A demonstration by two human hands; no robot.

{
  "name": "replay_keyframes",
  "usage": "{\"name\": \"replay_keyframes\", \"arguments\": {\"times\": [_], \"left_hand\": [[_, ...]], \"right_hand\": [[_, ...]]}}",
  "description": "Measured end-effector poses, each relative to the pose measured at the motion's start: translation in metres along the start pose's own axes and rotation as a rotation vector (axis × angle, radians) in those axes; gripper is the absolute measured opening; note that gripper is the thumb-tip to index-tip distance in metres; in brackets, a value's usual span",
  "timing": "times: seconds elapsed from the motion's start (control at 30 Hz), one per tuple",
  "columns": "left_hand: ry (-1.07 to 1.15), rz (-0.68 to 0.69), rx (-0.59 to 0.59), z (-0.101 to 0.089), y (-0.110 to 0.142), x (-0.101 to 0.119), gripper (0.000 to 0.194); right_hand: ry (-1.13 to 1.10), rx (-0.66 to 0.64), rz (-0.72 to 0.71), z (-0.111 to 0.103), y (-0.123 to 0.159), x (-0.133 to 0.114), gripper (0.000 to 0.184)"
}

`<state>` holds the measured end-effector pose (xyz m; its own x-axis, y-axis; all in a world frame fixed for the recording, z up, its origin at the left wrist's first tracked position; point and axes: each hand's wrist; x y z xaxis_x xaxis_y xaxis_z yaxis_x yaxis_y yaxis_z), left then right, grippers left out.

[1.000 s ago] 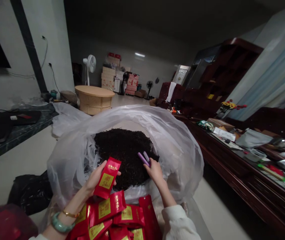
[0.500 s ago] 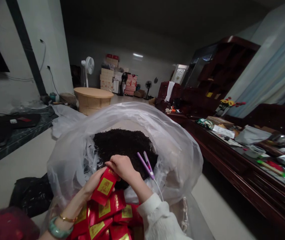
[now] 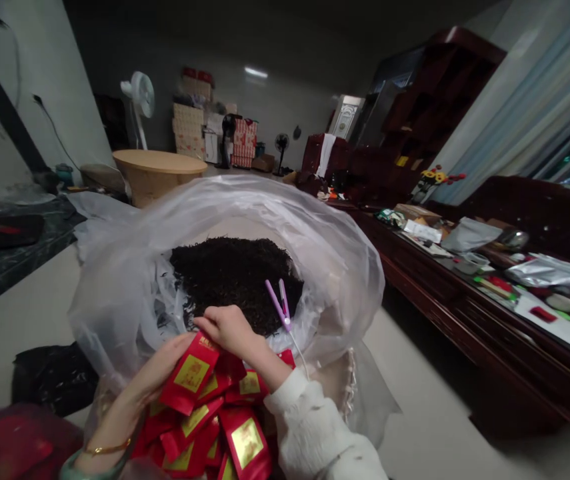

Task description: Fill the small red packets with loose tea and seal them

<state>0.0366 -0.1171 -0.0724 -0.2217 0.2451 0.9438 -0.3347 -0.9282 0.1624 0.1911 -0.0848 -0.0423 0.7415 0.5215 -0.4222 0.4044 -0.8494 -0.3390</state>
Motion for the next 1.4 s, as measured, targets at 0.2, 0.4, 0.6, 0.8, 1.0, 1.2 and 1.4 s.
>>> {"name": "replay_keyframes", "arguments": {"times": [0.2, 0.4, 0.6, 0.8, 1.0, 1.2, 1.4], "left_hand": [[0.098, -0.119, -0.007, -0.004, 0.005, 0.004, 0.042], [0.092, -0.164, 0.015, 0.002, 0.014, 0.002, 0.040], [0.029, -0.152, 0.047, 0.002, 0.017, 0.003, 0.036], [-0.083, -0.131, 0.015, 0.012, 0.016, 0.005, 0.037], [-0.131, -0.080, -0.031, 0.023, 0.024, 0.000, 0.041], [-0.211, -0.013, -0.069, 0.028, 0.036, -0.008, 0.029], [-0.319, 0.043, -0.065, 0.040, 0.044, -0.015, 0.023]], "right_hand": [[-0.218, -0.117, 0.090, -0.011, 0.008, -0.003, 0.015], [-0.095, -0.093, 0.047, -0.008, 0.022, -0.008, 0.018], [-0.198, -0.112, 0.167, -0.009, 0.031, -0.007, 0.019], [-0.177, -0.111, 0.161, -0.025, 0.046, -0.006, 0.015], [-0.092, -0.033, 0.240, -0.019, 0.076, -0.010, 0.022], [-0.204, 0.014, 0.277, -0.005, 0.101, -0.023, 0.025], [-0.390, 0.073, 0.470, 0.004, 0.120, -0.021, 0.022]]}}
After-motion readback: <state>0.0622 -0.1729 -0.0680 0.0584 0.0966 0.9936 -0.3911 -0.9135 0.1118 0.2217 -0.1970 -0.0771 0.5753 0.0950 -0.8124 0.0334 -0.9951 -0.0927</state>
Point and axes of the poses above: each hand's wrist, its own y-axis away from the middle knuckle, its own z-axis out of the palm, x = y × z, and after that the axes turned 10 degrees about y, right-handed
